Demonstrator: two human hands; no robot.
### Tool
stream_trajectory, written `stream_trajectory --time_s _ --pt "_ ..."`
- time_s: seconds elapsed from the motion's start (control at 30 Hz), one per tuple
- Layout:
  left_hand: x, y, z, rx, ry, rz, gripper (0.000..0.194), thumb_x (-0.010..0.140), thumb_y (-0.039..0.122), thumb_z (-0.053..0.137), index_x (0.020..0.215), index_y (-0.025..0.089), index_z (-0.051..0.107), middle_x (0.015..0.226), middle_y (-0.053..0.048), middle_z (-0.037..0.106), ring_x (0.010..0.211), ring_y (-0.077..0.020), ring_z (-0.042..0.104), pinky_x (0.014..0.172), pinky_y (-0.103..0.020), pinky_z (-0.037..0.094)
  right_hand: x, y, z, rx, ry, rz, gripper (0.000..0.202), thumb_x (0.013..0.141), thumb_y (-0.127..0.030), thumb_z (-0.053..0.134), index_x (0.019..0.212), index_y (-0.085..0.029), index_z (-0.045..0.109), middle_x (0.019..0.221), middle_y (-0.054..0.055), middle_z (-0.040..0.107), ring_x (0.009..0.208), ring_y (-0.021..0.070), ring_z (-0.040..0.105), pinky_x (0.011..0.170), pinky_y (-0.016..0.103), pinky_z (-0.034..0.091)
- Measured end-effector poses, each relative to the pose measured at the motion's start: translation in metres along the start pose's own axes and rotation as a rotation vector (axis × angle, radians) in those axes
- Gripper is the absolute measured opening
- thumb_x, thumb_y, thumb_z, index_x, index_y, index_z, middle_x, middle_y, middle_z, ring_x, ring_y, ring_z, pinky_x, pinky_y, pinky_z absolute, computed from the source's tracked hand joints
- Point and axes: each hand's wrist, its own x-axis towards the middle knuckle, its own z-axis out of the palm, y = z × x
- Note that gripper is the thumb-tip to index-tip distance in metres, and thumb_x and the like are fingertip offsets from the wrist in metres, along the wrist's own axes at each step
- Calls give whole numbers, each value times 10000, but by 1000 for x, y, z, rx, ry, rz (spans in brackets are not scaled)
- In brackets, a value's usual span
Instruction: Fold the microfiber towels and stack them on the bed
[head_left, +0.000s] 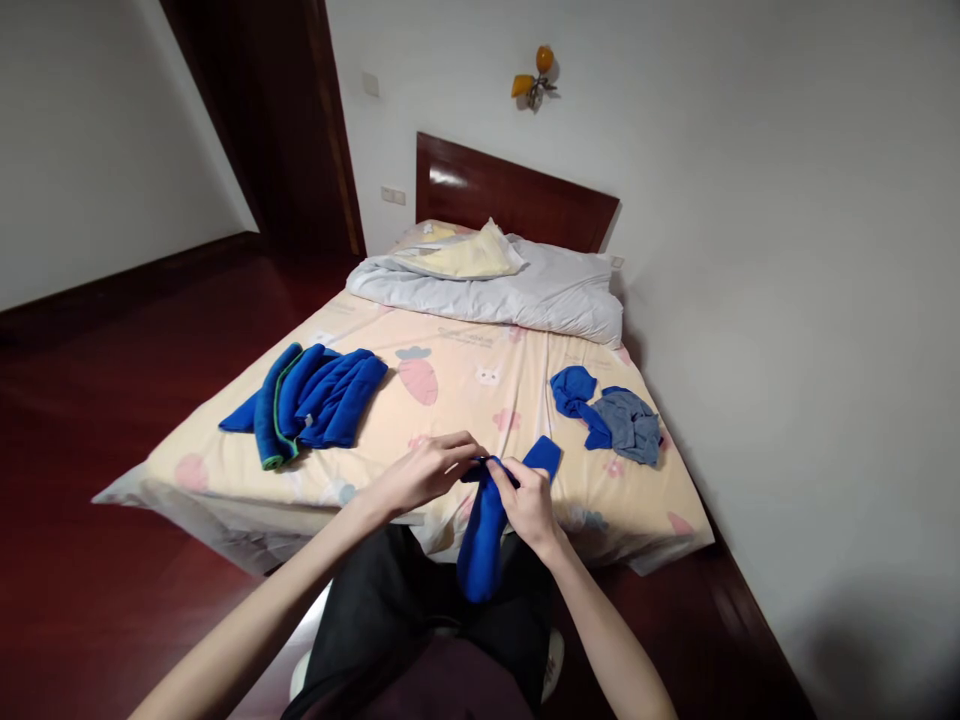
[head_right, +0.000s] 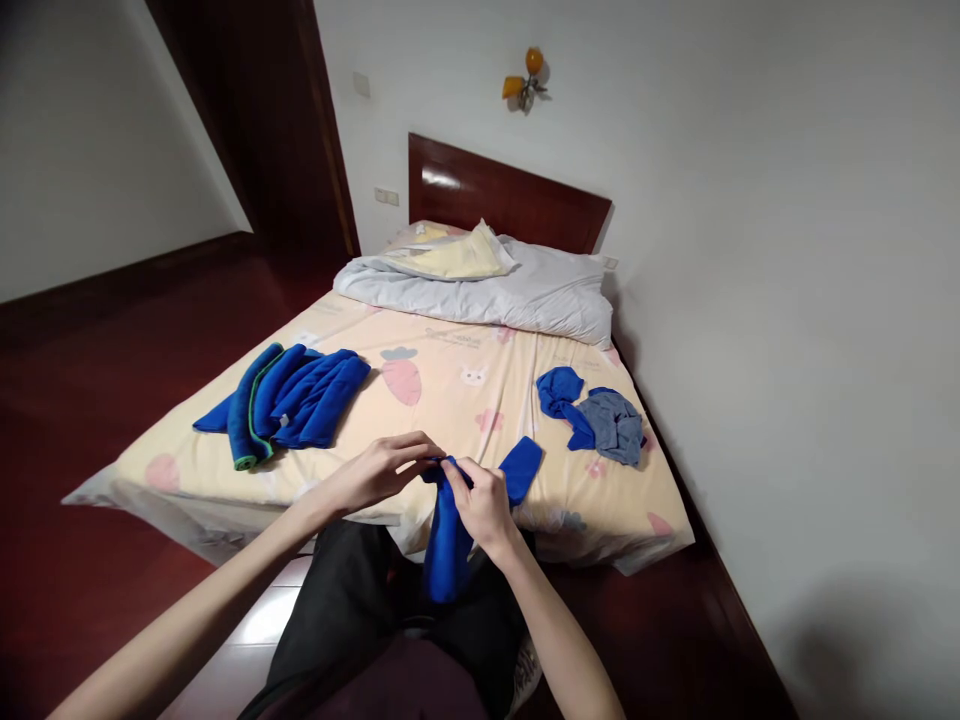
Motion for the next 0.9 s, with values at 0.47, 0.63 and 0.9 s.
stream_trajectory --time_s 0.47,0.63,0.9 --pt "-12 21 -89 483 283 103 341 1028 52 439 1214 215 674 1138 -75 662 951 -123 661 818 -226 522 5 42 10 64 165 -11 272 790 -76 561 953 -216 727 996 63 759 977 219 726 924 333 572" --pt "-14 18 -126 651 524 105 290 1017 58 528 1123 234 733 1084 -30 690 910 -87 664 851 -197 528 -2 67 -5 -79 132 86 206 794 -101 543 901 -212 680 963 58 676 937 207 682 881 314 551" --pt "-15 1 -153 743 605 86 359 968 -1 529 1059 247 773 1035 -3 706 833 -76 657 757 -186 516 -20 84 -15 -269 59 168 216 802 -132 522 943 -235 649 955 44 694 888 214 678 845 317 531"
